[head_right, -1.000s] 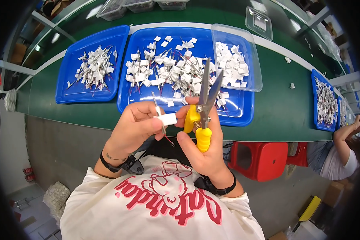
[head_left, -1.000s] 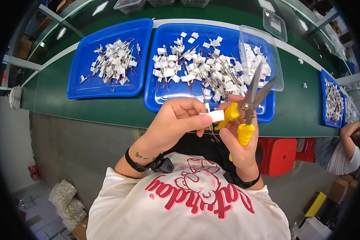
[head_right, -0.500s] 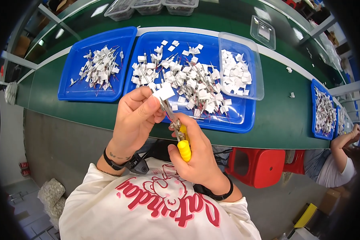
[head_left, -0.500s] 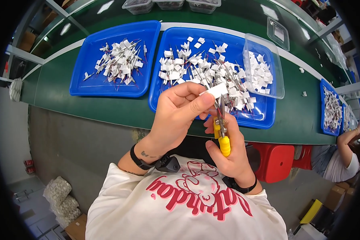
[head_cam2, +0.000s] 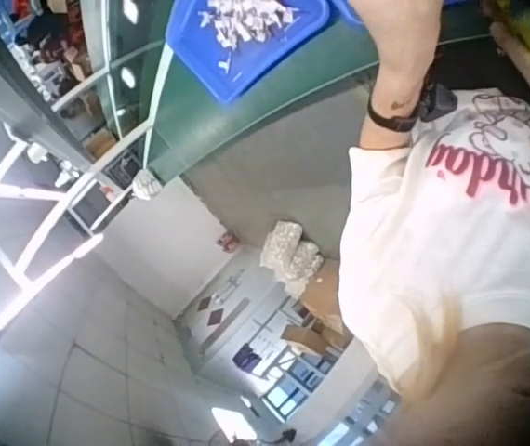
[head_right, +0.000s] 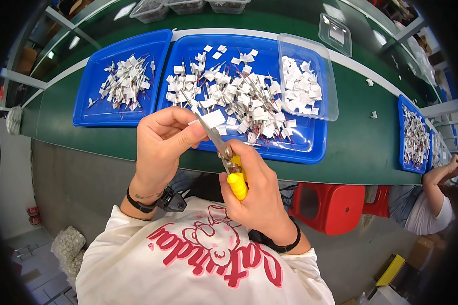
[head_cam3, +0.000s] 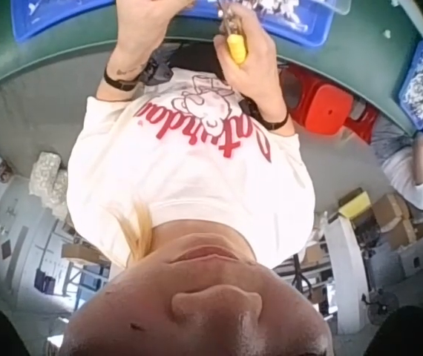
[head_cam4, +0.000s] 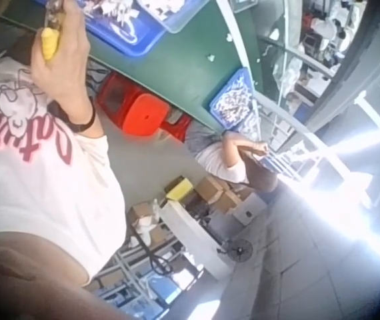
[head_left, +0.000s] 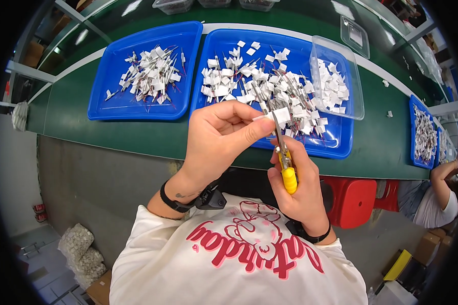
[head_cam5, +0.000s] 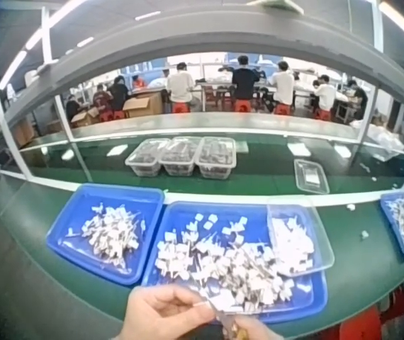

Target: Use scissors to trim or cut small white rectangular components with wires.

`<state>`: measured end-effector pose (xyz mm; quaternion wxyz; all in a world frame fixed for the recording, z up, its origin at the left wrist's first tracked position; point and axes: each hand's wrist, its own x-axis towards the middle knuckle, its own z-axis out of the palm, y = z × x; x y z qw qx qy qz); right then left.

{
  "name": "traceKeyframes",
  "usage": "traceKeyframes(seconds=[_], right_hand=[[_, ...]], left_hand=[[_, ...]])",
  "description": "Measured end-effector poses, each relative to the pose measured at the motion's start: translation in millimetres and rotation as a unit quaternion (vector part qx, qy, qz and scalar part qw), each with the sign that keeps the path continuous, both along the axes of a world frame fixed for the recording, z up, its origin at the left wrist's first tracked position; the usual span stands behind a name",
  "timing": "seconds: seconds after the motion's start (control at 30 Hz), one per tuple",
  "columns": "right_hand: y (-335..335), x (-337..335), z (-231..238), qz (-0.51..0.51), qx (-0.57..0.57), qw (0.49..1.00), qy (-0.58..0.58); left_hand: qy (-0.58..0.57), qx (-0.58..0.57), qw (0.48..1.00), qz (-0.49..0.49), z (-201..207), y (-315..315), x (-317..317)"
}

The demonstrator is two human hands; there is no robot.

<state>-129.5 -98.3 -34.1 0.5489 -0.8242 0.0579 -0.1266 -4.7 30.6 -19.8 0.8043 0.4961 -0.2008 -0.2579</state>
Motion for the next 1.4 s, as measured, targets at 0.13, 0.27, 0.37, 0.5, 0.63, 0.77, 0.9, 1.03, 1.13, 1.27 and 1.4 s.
traceKeyframes(seconds=[0.13,0.27,0.37,0.5,0.63,0.77,0.9,1.03,1.13,1.27,1.4], right_hand=[[-0.7,-0.9,-0.5,-0.003,-0.011,1.000,0.007],[-0.8,-0.7,-0.9,-0.006,-0.018,1.000,0.014],[-0.9,0.5,-0.7,-0.006,-0.018,1.000,0.019],[-0.2,0.9,-3.0,-0.012,-0.016,1.000,0.022],[0.5,1.4,-4.6,-0.018,0.007,0.999,0.031],[-1.8,0.6,-6.1,0.004,0.121,0.990,0.067],[-6.0,-4.2,-10.7,0.034,0.277,0.958,0.068],[-6.4,-0.6,-6.2,0.061,0.340,0.936,0.063],[-7.9,1.1,-8.4,0.063,0.363,0.928,0.050],[-8.7,1.7,-9.0,0.056,0.371,0.926,0.043],[-8.7,-0.3,-8.1,0.053,0.374,0.925,0.040]], left_hand=[[-0.008,0.043,0.999,-0.007,3.7,2.7,4.4],[-0.017,0.060,0.998,-0.011,5.0,3.2,6.4],[-0.019,0.081,0.996,0.009,6.7,0.7,4.5],[-0.022,0.104,0.994,0.013,7.6,0.6,6.5],[-0.011,0.115,0.993,0.014,7.7,3.5,8.4],[-0.045,0.174,0.982,0.059,11.9,20.4,25.8],[-0.240,0.361,0.864,0.257,14.4,57.2,71.8],[-0.273,0.576,0.712,0.294,21.0,74.7,104.1],[-0.357,0.605,0.629,0.334,14.1,65.4,102.5],[-0.498,0.459,0.731,0.088,-3.0,31.2,77.6],[-0.568,0.455,0.683,0.061,-27.0,14.5,69.7]])
